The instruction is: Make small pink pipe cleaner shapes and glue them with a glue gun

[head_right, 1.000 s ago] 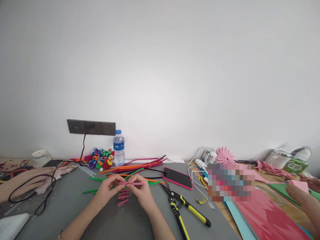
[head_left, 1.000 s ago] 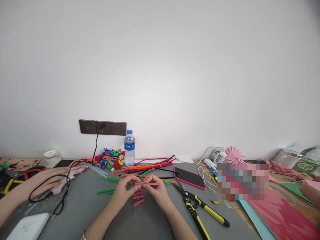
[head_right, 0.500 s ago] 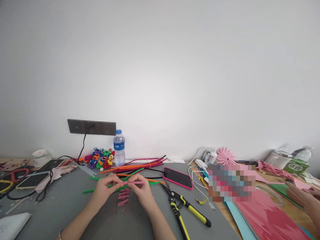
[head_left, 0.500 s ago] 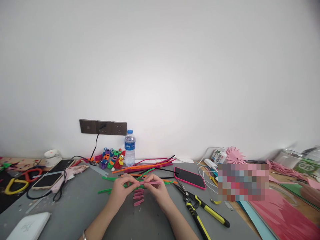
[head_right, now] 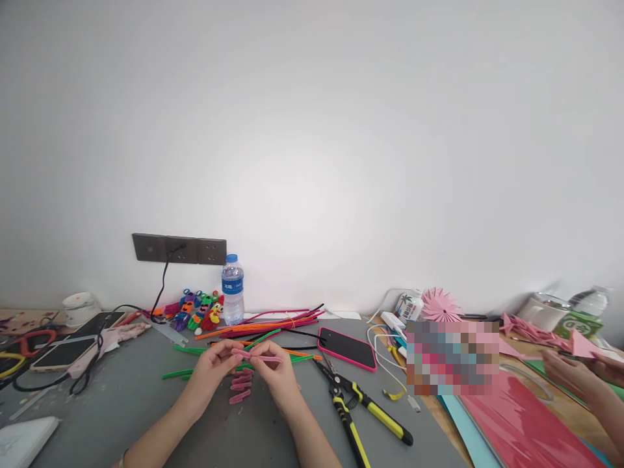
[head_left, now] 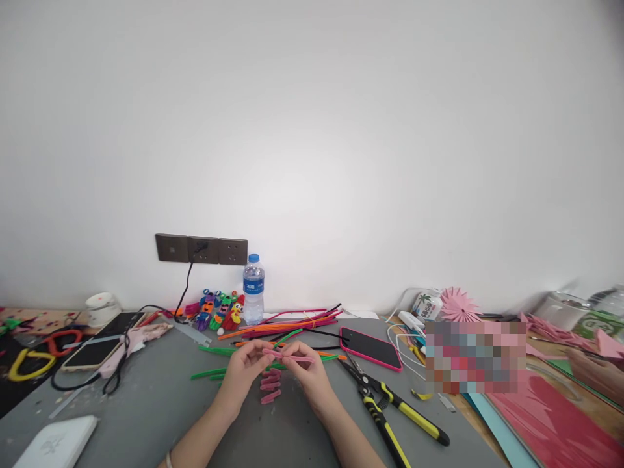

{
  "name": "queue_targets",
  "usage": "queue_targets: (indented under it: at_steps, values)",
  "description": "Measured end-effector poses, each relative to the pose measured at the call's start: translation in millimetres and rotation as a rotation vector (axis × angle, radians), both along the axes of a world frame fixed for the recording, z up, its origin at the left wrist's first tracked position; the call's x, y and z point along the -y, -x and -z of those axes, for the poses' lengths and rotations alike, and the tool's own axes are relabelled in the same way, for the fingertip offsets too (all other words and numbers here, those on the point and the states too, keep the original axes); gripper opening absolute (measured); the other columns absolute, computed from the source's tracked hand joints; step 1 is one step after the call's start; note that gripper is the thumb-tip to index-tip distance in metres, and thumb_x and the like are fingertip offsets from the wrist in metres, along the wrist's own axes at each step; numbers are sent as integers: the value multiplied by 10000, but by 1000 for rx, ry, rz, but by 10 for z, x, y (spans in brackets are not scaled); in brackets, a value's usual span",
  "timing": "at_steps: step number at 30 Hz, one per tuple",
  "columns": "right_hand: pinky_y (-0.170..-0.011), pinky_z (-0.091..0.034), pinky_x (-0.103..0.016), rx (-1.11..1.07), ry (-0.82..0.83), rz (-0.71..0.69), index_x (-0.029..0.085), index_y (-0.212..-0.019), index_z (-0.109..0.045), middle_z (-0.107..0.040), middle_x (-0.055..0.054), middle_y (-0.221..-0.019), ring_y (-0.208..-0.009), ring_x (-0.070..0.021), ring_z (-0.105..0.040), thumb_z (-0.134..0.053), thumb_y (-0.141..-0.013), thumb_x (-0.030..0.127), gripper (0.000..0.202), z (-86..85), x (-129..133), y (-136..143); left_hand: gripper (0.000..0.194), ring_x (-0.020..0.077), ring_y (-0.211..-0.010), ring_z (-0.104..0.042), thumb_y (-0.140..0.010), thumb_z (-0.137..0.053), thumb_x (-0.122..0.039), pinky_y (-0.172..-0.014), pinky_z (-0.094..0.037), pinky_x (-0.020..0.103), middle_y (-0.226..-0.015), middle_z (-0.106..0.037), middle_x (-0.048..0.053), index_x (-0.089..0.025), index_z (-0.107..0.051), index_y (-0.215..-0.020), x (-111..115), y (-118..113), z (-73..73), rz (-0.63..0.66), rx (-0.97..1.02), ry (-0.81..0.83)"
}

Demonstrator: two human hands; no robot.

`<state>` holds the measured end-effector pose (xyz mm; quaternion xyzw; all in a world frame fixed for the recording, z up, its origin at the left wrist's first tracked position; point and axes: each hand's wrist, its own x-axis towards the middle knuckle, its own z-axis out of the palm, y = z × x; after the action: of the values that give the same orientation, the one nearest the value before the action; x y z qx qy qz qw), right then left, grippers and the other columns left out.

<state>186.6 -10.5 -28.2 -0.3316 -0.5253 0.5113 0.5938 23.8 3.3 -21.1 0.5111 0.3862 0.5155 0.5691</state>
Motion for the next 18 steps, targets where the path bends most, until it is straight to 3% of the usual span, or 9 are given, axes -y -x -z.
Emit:
queue_targets:
  at_steps: [4,13,18]
  values:
    - [-692,-427,-271,38,-73,33,199,-686,-687,-620,-9,-704,-720,-177,-561,-739,-726,312,130,-8,-2,24,281,108,-531,-512,-641,-802,-407,-514,-410,202,-586,-596,-8,-159,-690,-714,60,-92,41,92,140,152]
    - [-664,-437,-265,113,-105,1,194,-779,-723,-614,-17,-751,-708,-162,-562,-734,-736,319,133,86,-23,28,266,123,-687,-571,-649,-816,-386,-604,-450,206,-752,-636,-3,-185,-686,-766,58,-84,38,73,320,266]
    - [-640,-418,-248,150,-83,34,179,-706,-640,-576,7,-701,-666,-143,-526,-732,-731,296,151,147,-43,40,277,119,-696,-558,-615,-843,-355,-634,-457,210,-741,-616,-4,-172,-678,-743,27,-81,47,46,349,273]
